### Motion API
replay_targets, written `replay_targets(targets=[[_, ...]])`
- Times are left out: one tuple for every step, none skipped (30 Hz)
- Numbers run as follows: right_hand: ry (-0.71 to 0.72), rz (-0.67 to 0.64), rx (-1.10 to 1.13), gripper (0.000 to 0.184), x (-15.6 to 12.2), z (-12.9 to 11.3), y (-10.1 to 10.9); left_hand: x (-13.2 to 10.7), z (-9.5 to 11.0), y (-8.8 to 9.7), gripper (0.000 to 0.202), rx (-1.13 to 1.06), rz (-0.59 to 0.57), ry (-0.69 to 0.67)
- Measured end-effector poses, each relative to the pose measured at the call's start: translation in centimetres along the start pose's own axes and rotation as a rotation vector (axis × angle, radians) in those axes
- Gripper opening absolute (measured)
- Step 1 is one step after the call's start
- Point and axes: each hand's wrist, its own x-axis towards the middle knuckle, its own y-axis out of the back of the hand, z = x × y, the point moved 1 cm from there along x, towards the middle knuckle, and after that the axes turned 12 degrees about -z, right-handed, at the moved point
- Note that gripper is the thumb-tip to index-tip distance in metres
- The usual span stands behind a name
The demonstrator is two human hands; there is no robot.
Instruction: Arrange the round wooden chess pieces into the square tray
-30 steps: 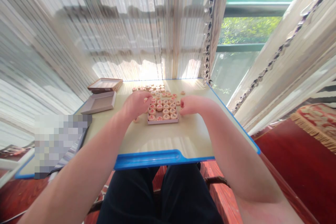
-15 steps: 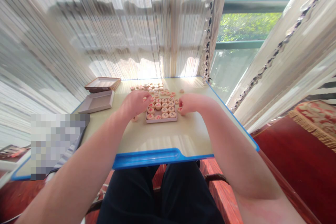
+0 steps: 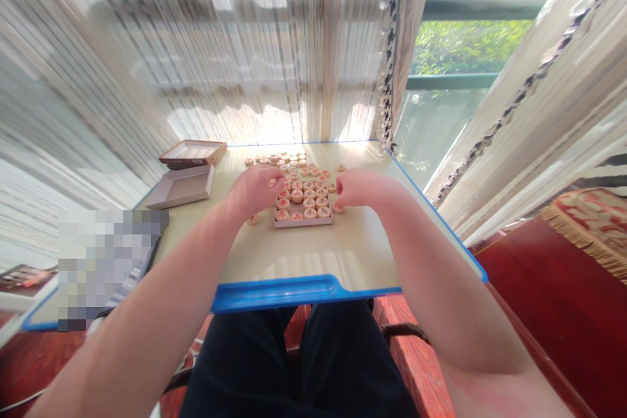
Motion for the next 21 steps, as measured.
replay_targets(targets=[[0.011,-0.014,0.004,0.033,-0.01,-0.08,-0.05,0.0,0.01,0.0,0.027,-0.002,0.0,-0.004],[0.021,-0.024,0.008,0.033,-0.03,-0.14,-0.08,0.0,0.0,-0.01,0.027,-0.004,0.0,-0.007],[0.026,-0.028,0.011,0.033,-0.05,-0.18,-0.07,0.01,-0.01,-0.03,0.027,-0.007,0.0,-0.009],[0.025,-0.024,0.011,0.032,-0.08,-0.18,-0.04,0.02,-0.03,-0.06,0.027,-0.01,0.0,-0.01],[0.023,-0.013,0.009,0.031,-0.12,-0.17,0.02,0.03,-0.05,-0.09,0.027,-0.013,0.003,-0.011],[0.024,-0.001,0.008,0.031,-0.17,-0.14,0.07,0.04,-0.07,-0.12,0.027,-0.016,0.006,-0.013],[0.028,0.007,0.007,0.03,-0.24,-0.13,0.12,0.04,-0.08,-0.14,0.027,-0.019,0.01,-0.015],[0.038,0.003,0.008,0.031,-0.31,-0.14,0.13,0.04,-0.08,-0.15,0.027,-0.021,0.012,-0.016],[0.055,-0.011,0.011,0.032,-0.38,-0.19,0.1,0.03,-0.08,-0.15,0.027,-0.022,0.012,-0.017],[0.073,-0.033,0.015,0.034,-0.46,-0.28,0.04,0.02,-0.07,-0.15,0.027,-0.022,0.012,-0.017],[0.088,-0.056,0.018,0.035,-0.52,-0.41,-0.04,0.01,-0.06,-0.15,0.027,-0.021,0.01,-0.014],[0.097,-0.074,0.019,0.035,-0.58,-0.54,-0.12,0.0,-0.05,-0.15,0.027,-0.019,0.007,-0.011],[0.101,-0.082,0.017,0.034,-0.6,-0.67,-0.19,0.0,-0.05,-0.15,0.027,-0.019,0.005,-0.007],[0.101,-0.082,0.012,0.031,-0.61,-0.76,-0.25,-0.01,-0.06,-0.16,0.027,-0.019,0.003,-0.004],[0.097,-0.08,0.003,0.029,-0.59,-0.79,-0.27,-0.01,-0.06,-0.16,0.026,-0.02,0.001,-0.002],[0.092,-0.073,-0.005,0.026,-0.56,-0.77,-0.26,-0.01,-0.07,-0.16,0.026,-0.021,-0.001,-0.001],[0.084,-0.054,-0.009,0.025,-0.53,-0.69,-0.2,-0.01,-0.07,-0.15,0.027,-0.021,-0.001,0.0],[0.076,-0.018,-0.007,0.024,-0.51,-0.59,-0.11,-0.01,-0.05,-0.13,0.027,-0.02,-0.002,0.002],[0.074,0.036,0.001,0.024,-0.51,-0.5,0.01,-0.02,-0.02,-0.1,0.027,-0.019,-0.004,0.005],[0.085,0.1,0.02,0.024,-0.53,-0.47,0.14,-0.03,0.02,-0.06,0.027,-0.019,-0.006,0.007],[0.114,0.166,0.046,0.025,-0.57,-0.56,0.22,-0.04,0.07,-0.02,0.027,-0.02,-0.01,0.009]])
